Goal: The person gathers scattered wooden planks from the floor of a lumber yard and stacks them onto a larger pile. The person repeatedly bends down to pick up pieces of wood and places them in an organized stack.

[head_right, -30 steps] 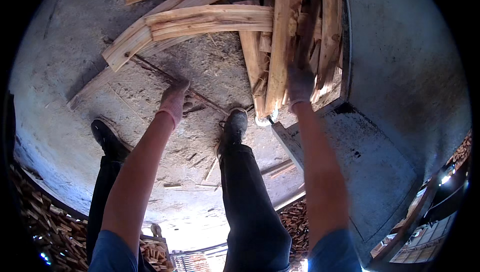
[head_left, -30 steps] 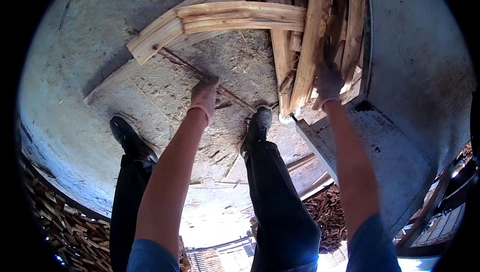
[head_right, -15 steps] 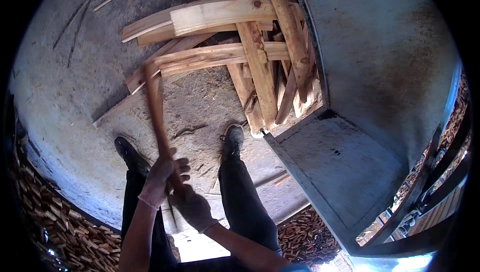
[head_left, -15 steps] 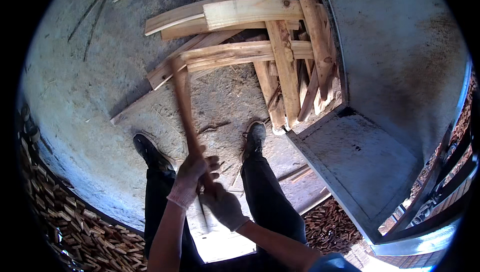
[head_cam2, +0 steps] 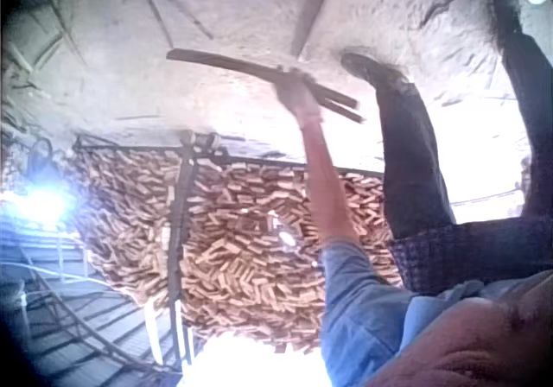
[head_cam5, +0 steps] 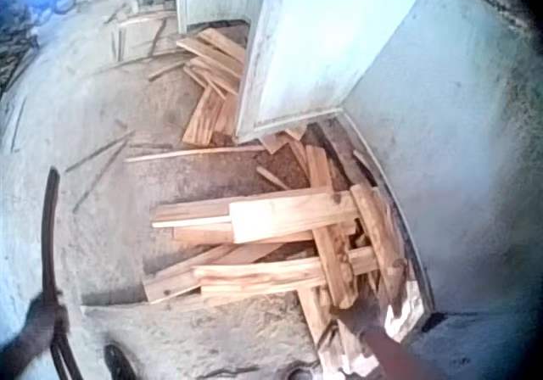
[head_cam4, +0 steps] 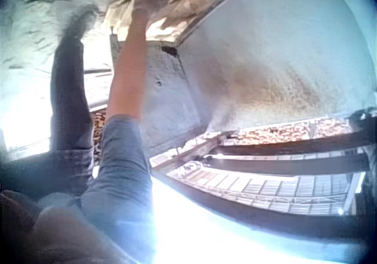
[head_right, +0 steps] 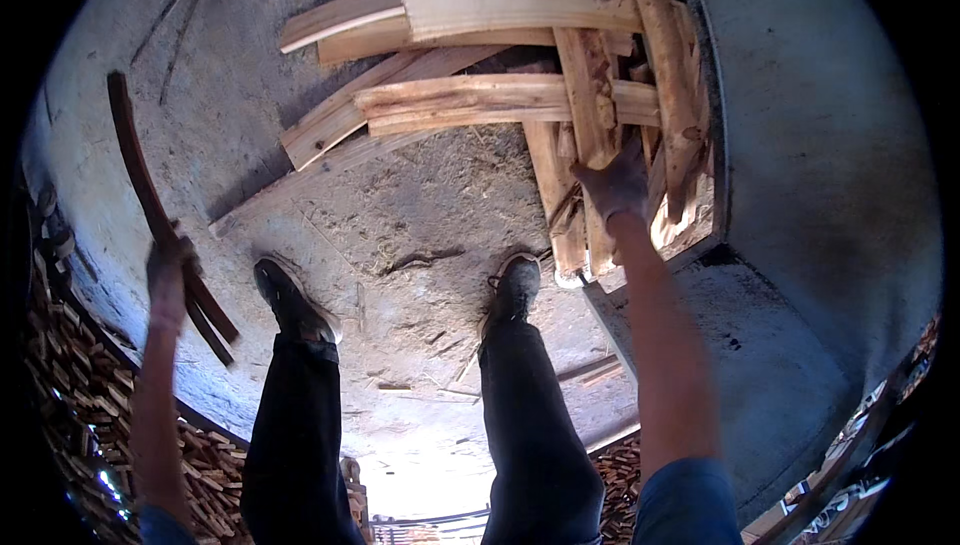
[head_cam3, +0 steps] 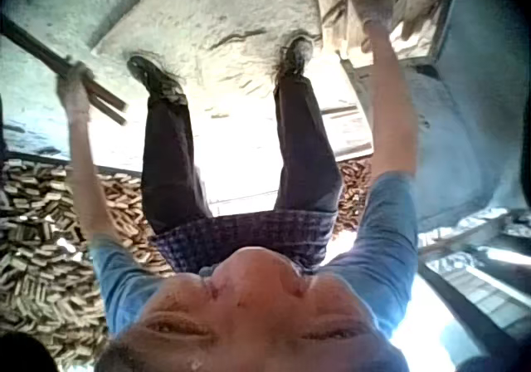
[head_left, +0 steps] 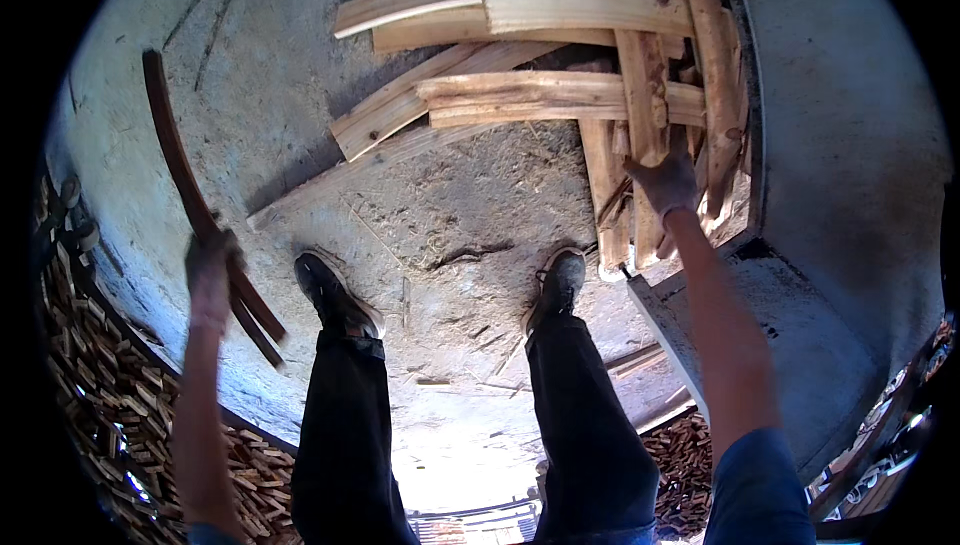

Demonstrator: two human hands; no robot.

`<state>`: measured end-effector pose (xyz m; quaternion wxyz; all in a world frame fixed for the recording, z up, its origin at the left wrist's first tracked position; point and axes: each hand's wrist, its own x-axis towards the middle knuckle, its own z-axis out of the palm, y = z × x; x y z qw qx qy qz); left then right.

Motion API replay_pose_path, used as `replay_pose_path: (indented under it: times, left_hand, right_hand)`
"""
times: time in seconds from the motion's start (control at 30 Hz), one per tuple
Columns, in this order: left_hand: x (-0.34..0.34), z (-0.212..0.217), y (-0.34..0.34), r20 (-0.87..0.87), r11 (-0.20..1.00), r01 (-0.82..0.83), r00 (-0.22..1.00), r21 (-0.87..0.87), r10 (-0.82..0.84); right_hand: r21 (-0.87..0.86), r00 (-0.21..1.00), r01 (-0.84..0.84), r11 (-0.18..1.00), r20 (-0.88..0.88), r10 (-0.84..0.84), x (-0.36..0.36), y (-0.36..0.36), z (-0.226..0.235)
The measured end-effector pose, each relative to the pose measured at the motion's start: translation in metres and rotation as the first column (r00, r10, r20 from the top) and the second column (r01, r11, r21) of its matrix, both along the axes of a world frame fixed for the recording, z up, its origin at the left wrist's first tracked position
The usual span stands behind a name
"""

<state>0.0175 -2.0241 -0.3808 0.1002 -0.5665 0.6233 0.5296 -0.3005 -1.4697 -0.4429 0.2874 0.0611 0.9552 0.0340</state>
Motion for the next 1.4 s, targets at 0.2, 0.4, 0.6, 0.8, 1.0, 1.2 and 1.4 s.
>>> replay_pose_path:
  times: [0.2, 0.4, 0.6, 0.8, 1.0, 1.2, 1.4]
  left_hand:
    - [-0.061, -0.048, -0.082, 0.087, 0.972, 0.097, 0.993, -0.216, -0.079]
    - [-0.041, -0.017, 0.063, 0.045, 0.977, -0.092, 0.995, 0.192, 0.085]
    - [-0.043, 0.016, 0.111, 0.121, 0.927, -0.192, 0.979, 0.322, 0.161]
    - [-0.212, 0.032, -0.076, -0.015, 0.909, 0.413, 0.91, -0.058, -0.414]
    - [-0.351, 0.08, -0.137, 0.713, -0.482, 0.591, 0.243, -0.647, -0.658]
    - [-0.204, 0.02, 0.126, 0.183, -0.193, 0.771, -0.101, -0.606, -0.978]
    - [-0.163, -0.087, 0.154, 0.573, -0.458, 0.834, -0.222, -0.308, -0.789]
  right_hand:
    - [-0.197, 0.995, 0.085, 0.977, 0.075, -0.072, 0.028, -0.001, -0.019]
    - [-0.206, 0.982, 0.05, 0.977, 0.186, -0.012, 0.129, -0.035, 0.002]
    - [-0.341, 0.974, 0.082, 0.936, 0.228, -0.002, 0.164, -0.094, 0.044]
    - [-0.472, 0.951, -0.193, 0.86, 0.127, 0.283, 0.141, -0.136, 0.052]
    - [-0.694, 0.983, -0.146, 0.705, -0.025, 0.18, 0.124, -0.19, 0.034]
    - [-0.614, 0.963, -0.256, 0.747, -0.097, 0.251, 0.122, -0.199, 0.0]
    - [-0.281, 0.58, -0.804, 0.524, -0.565, 0.587, 0.073, -0.174, 0.013]
